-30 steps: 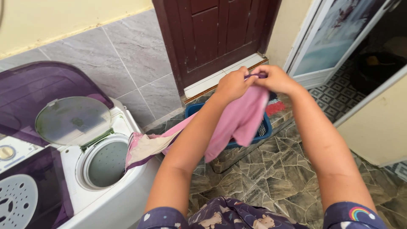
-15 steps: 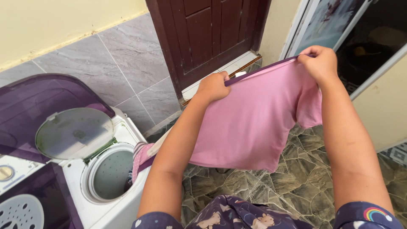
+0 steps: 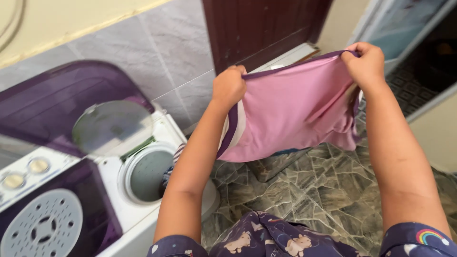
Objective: Wash and sort laundry using a semi-automatic washing machine and a laundry basket.
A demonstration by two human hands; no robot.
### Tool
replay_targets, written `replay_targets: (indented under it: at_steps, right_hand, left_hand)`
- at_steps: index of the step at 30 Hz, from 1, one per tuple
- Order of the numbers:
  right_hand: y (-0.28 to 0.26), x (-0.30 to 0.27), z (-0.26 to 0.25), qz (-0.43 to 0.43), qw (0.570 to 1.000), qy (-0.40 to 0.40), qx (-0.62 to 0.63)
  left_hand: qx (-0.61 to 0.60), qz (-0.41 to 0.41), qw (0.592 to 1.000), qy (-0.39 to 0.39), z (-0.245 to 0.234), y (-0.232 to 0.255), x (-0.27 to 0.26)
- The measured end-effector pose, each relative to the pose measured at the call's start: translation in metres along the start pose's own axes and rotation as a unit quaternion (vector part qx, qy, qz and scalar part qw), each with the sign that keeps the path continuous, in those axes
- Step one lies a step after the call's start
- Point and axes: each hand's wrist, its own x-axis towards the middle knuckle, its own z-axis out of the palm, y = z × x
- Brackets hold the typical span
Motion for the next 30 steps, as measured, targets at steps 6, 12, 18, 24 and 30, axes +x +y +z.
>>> replay_targets:
  at_steps: [6,12,18,24,30]
  right_hand:
    - [-0.026,0.007,0.079,-0.042,0.992,-0.080,0.087]
    - [-0.056,0.001,0.098,-0.050,0.986,-0.152,0.057]
    - [-0.057,0.002,0.121,-0.047,0.977,-0.207,0.011]
    - [-0.076,0.002,0.145,-0.108,0.967,-0.217,0.077]
    - [-0.138,-0.037,0.148,-0.094,0.942,-0.300,0.116]
  left_hand:
    - [-0.022,-0.154,0.988,0.019,-0.068,-0.016,-0.017]
    - [0.130,-0.152,0.977,0.080,-0.084,-0.057,-0.035]
    - [-0.041,-0.270,0.957,0.098,-0.063,-0.056,-0.043]
    - [-0.066,-0.273,0.941,0.187,-0.074,-0.038,-0.062]
    - [-0.091,-0.302,0.900,0.302,-0.096,-0.052,-0.122]
